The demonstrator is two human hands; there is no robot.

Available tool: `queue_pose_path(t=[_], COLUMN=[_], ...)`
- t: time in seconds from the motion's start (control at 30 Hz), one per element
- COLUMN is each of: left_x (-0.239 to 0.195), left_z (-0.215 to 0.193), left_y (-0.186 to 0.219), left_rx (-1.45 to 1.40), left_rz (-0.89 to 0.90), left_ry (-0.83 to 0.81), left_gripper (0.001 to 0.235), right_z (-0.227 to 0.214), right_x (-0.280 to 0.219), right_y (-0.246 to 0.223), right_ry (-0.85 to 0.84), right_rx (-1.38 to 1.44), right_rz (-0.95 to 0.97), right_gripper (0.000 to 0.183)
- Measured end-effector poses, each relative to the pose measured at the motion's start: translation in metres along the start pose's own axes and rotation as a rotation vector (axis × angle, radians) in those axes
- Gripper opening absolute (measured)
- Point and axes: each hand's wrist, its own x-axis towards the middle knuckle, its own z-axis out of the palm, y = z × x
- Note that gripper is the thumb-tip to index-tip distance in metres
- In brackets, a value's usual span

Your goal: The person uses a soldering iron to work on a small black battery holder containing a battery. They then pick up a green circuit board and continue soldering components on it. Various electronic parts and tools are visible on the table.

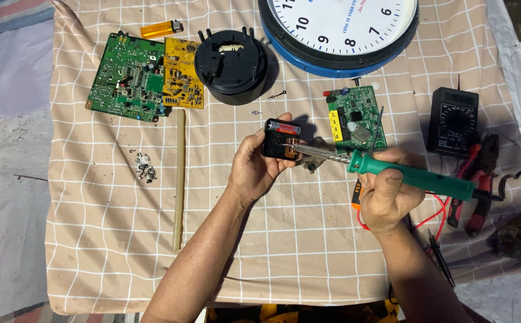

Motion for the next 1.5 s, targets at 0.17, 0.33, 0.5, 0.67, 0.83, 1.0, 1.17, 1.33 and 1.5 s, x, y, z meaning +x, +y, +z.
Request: queue_pose_path(t=[0.17, 0.33, 0.5, 0.67, 0.83, 1.0, 1.17, 1.33, 1.5], left_x=[0.001, 0.001, 0.0, 0.001, 0.0, 0.0, 0.0, 0.0, 0.0], left_z=[-0.002, 0.001, 0.004, 0.003, 0.003, 0.005, 0.004, 0.005, 0.005], left_y=[-0.001, 0.0, 0.005, 0.003, 0.004, 0.003, 0.003, 0.003, 0.004], left_rx=[-0.006, -0.051, -0.018, -0.017, -0.006, -0.022, -0.017, -0.015, -0.013], left_rz=[0.005, -0.017, -0.029, -0.04, -0.042, -0.034, -0.027, -0.022, -0.032], left_ry=[-0.002, 0.004, 0.019, 0.027, 0.038, 0.047, 0.039, 0.037, 0.029], left_gripper=[0.066, 0.069, 0.07, 0.07, 0.07, 0.069, 0.068, 0.067, 0.068], right_z=[-0.002, -0.011, -0.034, -0.059, -0.059, -0.054, -0.056, -0.057, -0.057], right_x=[-0.004, 0.001, 0.027, 0.039, 0.04, 0.035, 0.041, 0.042, 0.041], right_y=[0.003, 0.0, 0.011, 0.034, 0.049, 0.045, 0.042, 0.042, 0.042], right_ry=[0.015, 0.0, 0.235, 0.339, 0.289, 0.168, 0.109, 0.058, 0.03], right_rx=[0.03, -0.21, -0.234, -0.241, -0.296, -0.461, -0.521, -0.591, -0.553], right_rz=[0.023, -0.057, -0.067, -0.027, 0.059, 0.126, 0.126, 0.091, 0.044], right_gripper=[0.043, 0.043, 0.028, 0.023, 0.032, 0.026, 0.028, 0.03, 0.028])
